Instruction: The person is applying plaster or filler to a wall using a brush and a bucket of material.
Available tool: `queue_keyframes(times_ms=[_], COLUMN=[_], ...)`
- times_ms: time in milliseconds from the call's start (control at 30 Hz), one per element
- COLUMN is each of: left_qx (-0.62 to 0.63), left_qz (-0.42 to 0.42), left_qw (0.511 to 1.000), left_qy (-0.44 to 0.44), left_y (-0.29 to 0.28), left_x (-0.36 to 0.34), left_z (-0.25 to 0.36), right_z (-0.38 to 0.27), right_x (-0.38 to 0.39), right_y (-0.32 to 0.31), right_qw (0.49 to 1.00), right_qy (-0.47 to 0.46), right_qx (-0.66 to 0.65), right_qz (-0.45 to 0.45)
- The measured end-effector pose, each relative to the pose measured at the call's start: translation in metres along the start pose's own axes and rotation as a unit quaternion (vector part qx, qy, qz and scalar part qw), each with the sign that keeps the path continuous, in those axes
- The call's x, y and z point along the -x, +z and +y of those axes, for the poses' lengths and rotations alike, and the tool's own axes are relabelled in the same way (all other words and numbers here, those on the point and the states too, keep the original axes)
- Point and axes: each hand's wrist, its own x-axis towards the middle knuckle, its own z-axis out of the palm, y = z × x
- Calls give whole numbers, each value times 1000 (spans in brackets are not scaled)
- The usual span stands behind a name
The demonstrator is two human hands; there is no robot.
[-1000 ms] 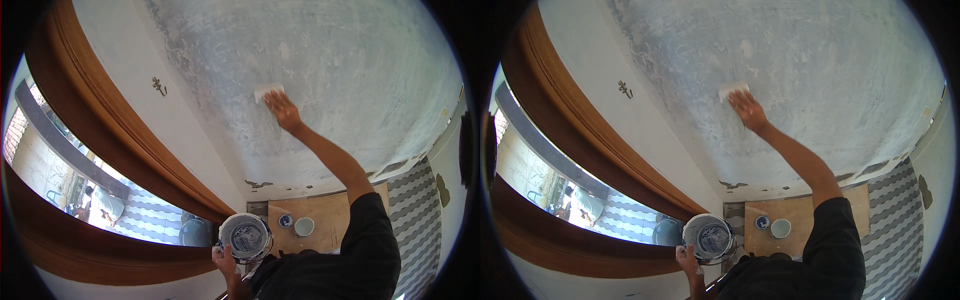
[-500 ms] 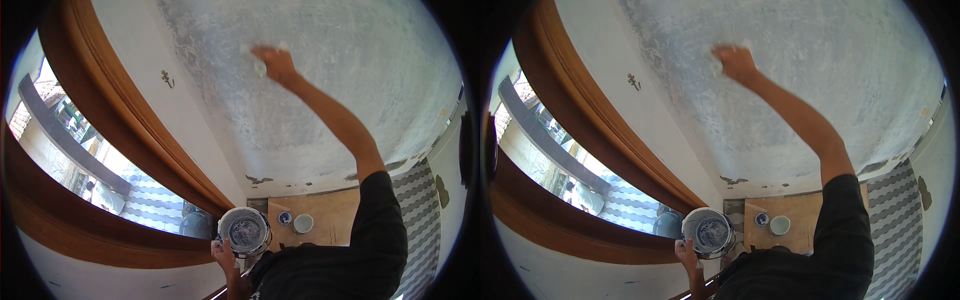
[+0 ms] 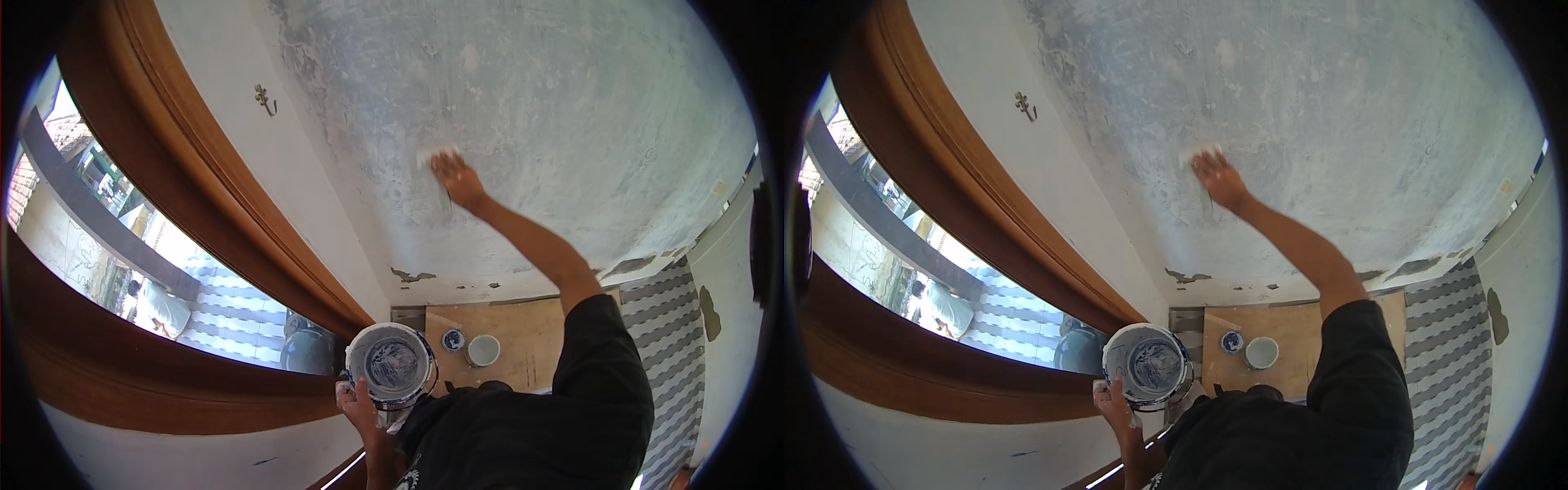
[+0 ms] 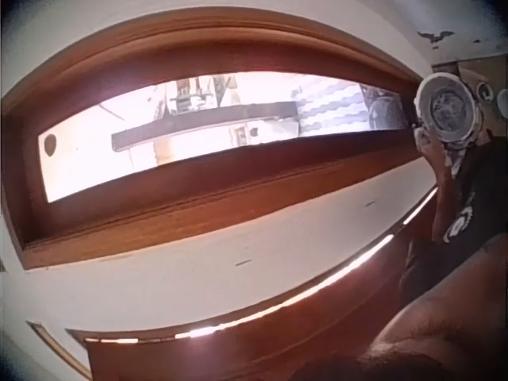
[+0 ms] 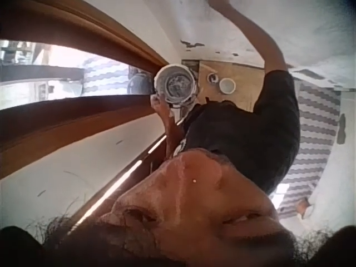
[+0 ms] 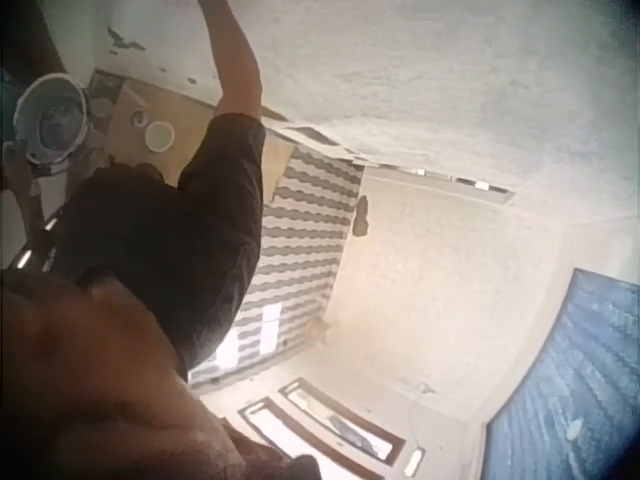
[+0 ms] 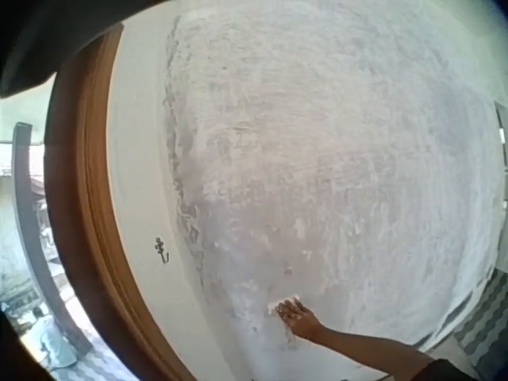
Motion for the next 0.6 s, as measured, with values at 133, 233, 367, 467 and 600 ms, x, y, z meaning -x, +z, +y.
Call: queue_keyframes(times_ms=[133, 233, 367, 467, 600], left_qx=[11, 21, 10, 13, 26], left_qz=[4, 9, 23, 10, 8], left_qw=[1000, 1000, 999, 999, 999], left_qy=[8, 1, -33, -33, -28], left_y=[-16, -17, -21, -16, 2], left_x=[1, 9, 16, 20, 28], left_z=[-12, -7, -12, -7, -4], right_z=[-36, -29, 6, 50, 115], right_x=[49, 66, 75, 65, 65], right_y=[16, 8, -12, -60, -114], right_qw=[964, 925, 949, 949, 935], right_qy=[77, 129, 187, 193, 230], right_qx=[-74, -130, -182, -198, -238], right_qz=[-244, -333, -176, -152, -126])
